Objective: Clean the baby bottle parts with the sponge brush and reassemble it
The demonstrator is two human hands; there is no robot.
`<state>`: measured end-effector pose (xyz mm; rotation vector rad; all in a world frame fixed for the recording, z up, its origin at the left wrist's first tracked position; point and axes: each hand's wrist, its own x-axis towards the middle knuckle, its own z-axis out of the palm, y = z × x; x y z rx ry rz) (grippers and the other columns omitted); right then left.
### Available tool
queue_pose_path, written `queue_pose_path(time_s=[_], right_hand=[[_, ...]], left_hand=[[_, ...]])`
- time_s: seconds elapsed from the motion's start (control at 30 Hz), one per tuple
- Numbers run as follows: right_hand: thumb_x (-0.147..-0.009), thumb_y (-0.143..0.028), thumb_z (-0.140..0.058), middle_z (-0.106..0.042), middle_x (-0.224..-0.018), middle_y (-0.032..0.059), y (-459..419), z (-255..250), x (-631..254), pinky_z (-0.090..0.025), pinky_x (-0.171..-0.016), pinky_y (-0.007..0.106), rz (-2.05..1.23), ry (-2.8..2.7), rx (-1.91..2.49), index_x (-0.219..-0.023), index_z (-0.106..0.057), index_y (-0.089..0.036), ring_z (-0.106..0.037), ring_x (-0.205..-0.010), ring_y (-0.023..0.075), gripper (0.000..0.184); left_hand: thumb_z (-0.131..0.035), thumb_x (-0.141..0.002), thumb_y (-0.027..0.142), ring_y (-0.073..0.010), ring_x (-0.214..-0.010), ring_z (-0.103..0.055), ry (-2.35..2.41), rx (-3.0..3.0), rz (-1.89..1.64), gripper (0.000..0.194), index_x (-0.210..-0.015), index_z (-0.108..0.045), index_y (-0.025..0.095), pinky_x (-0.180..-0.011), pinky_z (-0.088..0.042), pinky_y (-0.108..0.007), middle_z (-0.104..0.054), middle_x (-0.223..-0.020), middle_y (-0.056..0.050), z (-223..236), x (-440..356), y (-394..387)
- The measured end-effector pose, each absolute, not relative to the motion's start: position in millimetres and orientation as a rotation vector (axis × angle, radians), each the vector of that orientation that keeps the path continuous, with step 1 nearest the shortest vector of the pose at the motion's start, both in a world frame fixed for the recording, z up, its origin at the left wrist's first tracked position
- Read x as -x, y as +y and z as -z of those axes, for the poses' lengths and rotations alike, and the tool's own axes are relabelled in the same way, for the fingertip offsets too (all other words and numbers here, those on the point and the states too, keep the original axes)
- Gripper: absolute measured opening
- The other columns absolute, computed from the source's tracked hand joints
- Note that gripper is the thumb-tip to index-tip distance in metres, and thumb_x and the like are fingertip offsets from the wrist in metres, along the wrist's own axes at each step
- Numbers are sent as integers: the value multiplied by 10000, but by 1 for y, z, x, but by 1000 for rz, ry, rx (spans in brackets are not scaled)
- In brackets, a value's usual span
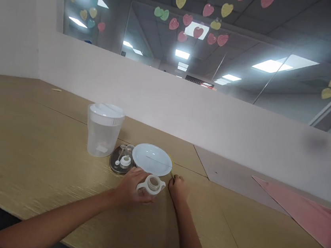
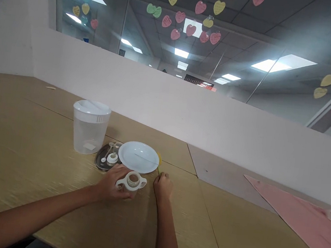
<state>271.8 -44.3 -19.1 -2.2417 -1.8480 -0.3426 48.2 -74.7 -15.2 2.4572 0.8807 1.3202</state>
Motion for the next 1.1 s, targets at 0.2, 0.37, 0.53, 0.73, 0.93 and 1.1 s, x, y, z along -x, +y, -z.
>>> queue_pose_path(time_s=[0.2,0.37,0.53,0.73,0.93,1.1], right_hand=[[-881,-238,-421,-648,-938,100,-45,20,-271,-357,-584,251,298,-1842,2193,-905,-612,-138,-626,-797,185,218],[-865,-231,-436,-648,-920,110,-45,21,-267,-363,-582,253,322,-1797,2208,-884,-621,-134,-629,-768,186,210],[-870,-257,-433,-647,-860,112,-44,24,-266,-360,-560,252,343,-1768,2181,-846,-632,-129,-626,-723,186,237],[-929,-309,-298,-654,-836,86,-41,27,-270,-383,-609,243,531,-1576,1767,-951,-631,-140,-587,-732,163,374],[-951,-289,-265,-657,-888,97,-37,27,-271,-387,-741,290,678,-1676,1493,-1127,-573,-120,-555,-795,183,393],[-937,-220,-303,-657,-865,100,-35,29,-268,-373,-746,290,748,-1782,1438,-1105,-597,-125,-555,-796,179,352]], left_hand=[[-675,-621,576,-237,-918,-555,1018,-2453,-1271,638,-1118,-536,201,-808,-406,-369,-643,-994,-65,19,-49,-73],[-654,-625,613,-248,-917,-544,1113,-2399,-1282,597,-1024,-550,180,-808,-400,-386,-627,-968,-77,22,-47,-69],[-654,-632,612,-260,-993,-501,1130,-2468,-1405,590,-1044,-569,199,-873,-368,-404,-570,-1047,-90,26,-48,-68],[-591,-701,608,-266,-1064,-466,1199,-2485,-1507,643,-1191,-509,200,-891,-359,-401,-527,-1145,-106,20,-32,-56],[-303,-916,445,-233,-986,-525,1542,-2354,-1493,411,-1050,-576,168,-869,-394,-383,-607,-1034,-94,22,11,-13],[-269,-910,499,-256,-1000,-554,1727,-2394,-1161,535,-1165,-528,106,-868,-413,-392,-623,-1076,-141,40,24,6]])
